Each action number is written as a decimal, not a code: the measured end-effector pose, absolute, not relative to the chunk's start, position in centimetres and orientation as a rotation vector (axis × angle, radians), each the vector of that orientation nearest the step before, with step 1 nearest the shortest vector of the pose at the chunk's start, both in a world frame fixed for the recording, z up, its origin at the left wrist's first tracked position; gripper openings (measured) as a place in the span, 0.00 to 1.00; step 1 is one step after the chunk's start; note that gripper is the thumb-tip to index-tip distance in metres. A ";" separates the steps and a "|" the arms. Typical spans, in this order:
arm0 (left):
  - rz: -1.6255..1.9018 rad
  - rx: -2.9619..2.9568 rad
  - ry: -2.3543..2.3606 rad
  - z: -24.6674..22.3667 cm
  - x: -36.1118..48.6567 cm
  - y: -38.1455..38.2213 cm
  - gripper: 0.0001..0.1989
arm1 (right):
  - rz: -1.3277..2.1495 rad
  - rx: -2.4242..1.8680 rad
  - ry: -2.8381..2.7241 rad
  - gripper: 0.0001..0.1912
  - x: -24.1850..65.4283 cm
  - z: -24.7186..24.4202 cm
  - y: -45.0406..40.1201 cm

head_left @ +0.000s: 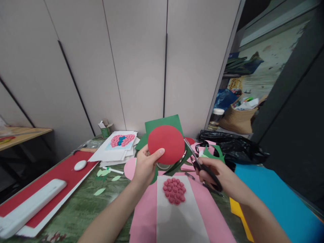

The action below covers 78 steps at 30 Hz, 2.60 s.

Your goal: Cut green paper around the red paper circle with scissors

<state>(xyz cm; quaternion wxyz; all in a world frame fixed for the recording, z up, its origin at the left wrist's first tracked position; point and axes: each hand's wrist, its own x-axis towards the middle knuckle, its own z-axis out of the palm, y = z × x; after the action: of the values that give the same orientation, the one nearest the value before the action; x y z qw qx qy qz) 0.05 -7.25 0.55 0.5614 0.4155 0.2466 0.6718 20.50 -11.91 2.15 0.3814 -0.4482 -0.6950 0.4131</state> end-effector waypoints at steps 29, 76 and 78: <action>1.215 1.177 0.511 -0.9 1.1 -7.3 0.14 | 1.296 -0.768 -1.212 0.13 20.2 0.5 -9.5; 1.363 1.499 1.014 -0.8 1.4 -8.6 0.11 | 1.038 -0.964 -1.049 0.13 18.6 -0.3 -9.5; 1.340 1.492 1.004 -0.7 1.4 -8.5 0.11 | 1.017 -0.949 -1.068 0.12 18.5 -0.3 -9.5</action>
<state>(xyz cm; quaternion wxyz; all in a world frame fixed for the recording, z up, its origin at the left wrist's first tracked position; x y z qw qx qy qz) 1.38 -8.51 -0.73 0.4345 0.5992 0.4032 0.5382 18.52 -9.51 -0.27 0.6395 -0.4159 -0.4682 0.4459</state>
